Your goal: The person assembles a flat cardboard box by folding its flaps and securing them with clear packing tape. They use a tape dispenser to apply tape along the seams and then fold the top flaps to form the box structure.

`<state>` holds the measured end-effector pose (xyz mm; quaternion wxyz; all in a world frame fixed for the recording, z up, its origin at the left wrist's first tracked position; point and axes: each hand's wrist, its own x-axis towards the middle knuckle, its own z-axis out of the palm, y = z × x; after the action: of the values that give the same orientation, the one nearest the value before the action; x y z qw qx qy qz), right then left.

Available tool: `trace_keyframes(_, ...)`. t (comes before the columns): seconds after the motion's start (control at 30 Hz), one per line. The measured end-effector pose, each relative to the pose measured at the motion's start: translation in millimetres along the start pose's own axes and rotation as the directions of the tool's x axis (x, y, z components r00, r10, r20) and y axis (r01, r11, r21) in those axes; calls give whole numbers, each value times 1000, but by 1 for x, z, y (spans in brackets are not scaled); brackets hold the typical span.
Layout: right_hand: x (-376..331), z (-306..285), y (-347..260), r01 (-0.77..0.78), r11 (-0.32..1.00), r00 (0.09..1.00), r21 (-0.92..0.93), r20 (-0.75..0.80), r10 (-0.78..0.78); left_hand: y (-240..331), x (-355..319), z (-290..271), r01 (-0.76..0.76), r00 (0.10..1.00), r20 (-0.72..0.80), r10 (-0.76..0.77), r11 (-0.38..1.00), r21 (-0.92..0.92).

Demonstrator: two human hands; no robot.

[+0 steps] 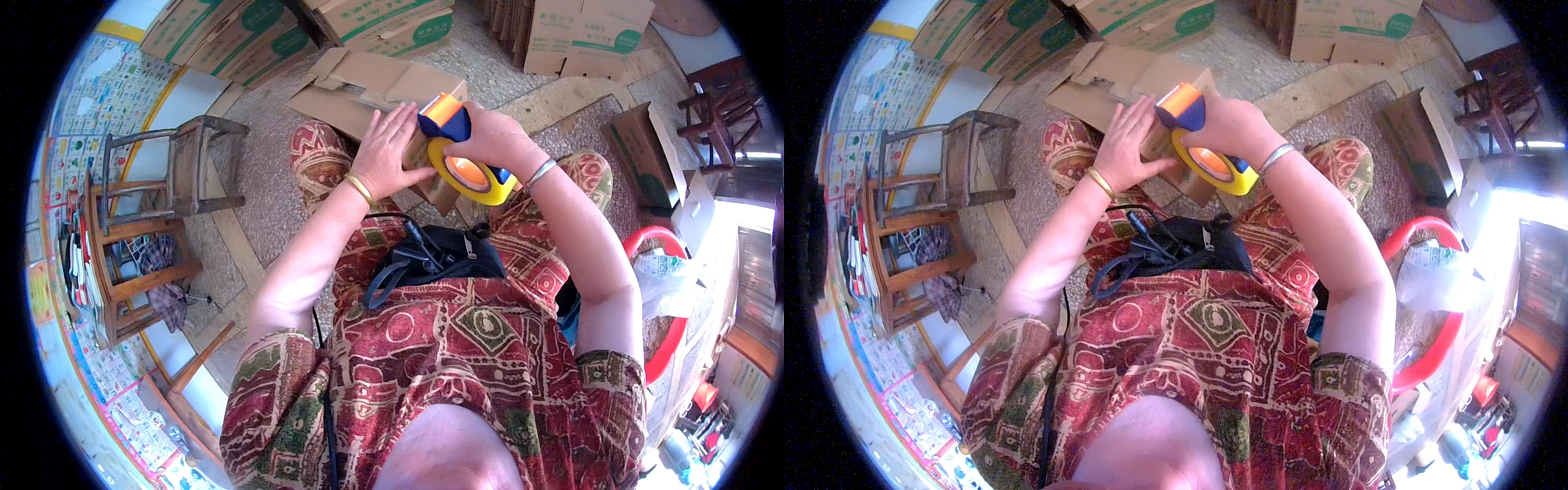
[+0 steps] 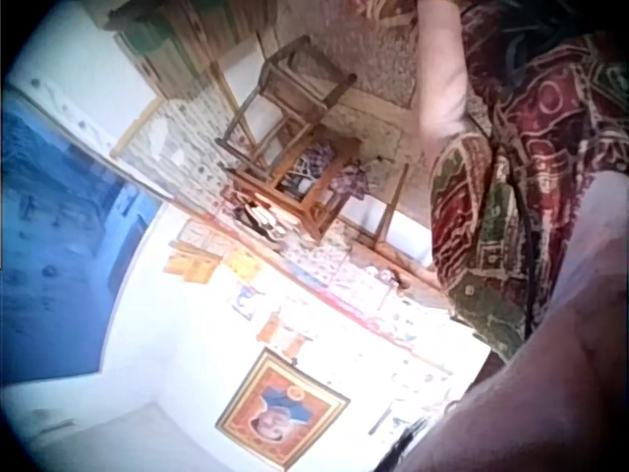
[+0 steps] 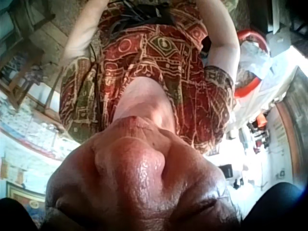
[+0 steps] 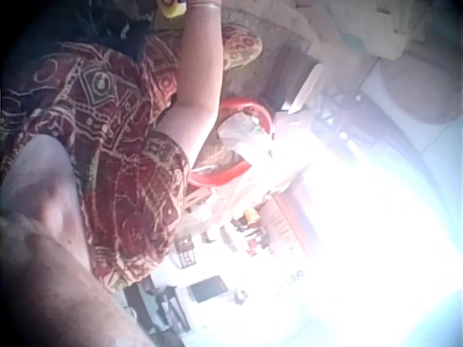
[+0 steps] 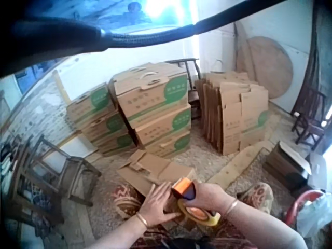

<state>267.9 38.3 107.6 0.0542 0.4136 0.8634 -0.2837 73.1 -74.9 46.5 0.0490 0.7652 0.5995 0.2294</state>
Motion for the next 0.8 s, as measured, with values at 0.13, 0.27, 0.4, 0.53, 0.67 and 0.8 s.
trace_keyframes(0.13,18,-10,-13,45,999,999,-4,-17,-45,-20,11,-7,64,997,39,-63,998,-25)
trace_keyframes(0.27,30,-12,-16,80,996,996,36,-38,-78,-50,18,-10,86,995,66,-81,993,-78)
trace_keyframes(0.4,22,-11,-13,78,988,993,131,-104,-64,-70,25,-12,119,989,98,-109,987,-107)
trace_keyframes(0.53,14,-7,-12,57,985,990,164,-137,-35,-85,30,-14,133,983,142,-114,982,-135)
trace_keyframes(0.67,-5,3,-3,57,964,977,258,-213,-1,-89,38,-13,130,979,177,-105,982,-136)
trace_keyframes(0.8,-27,18,0,-15,981,992,192,-120,38,-96,36,-14,141,976,186,-115,981,-131)
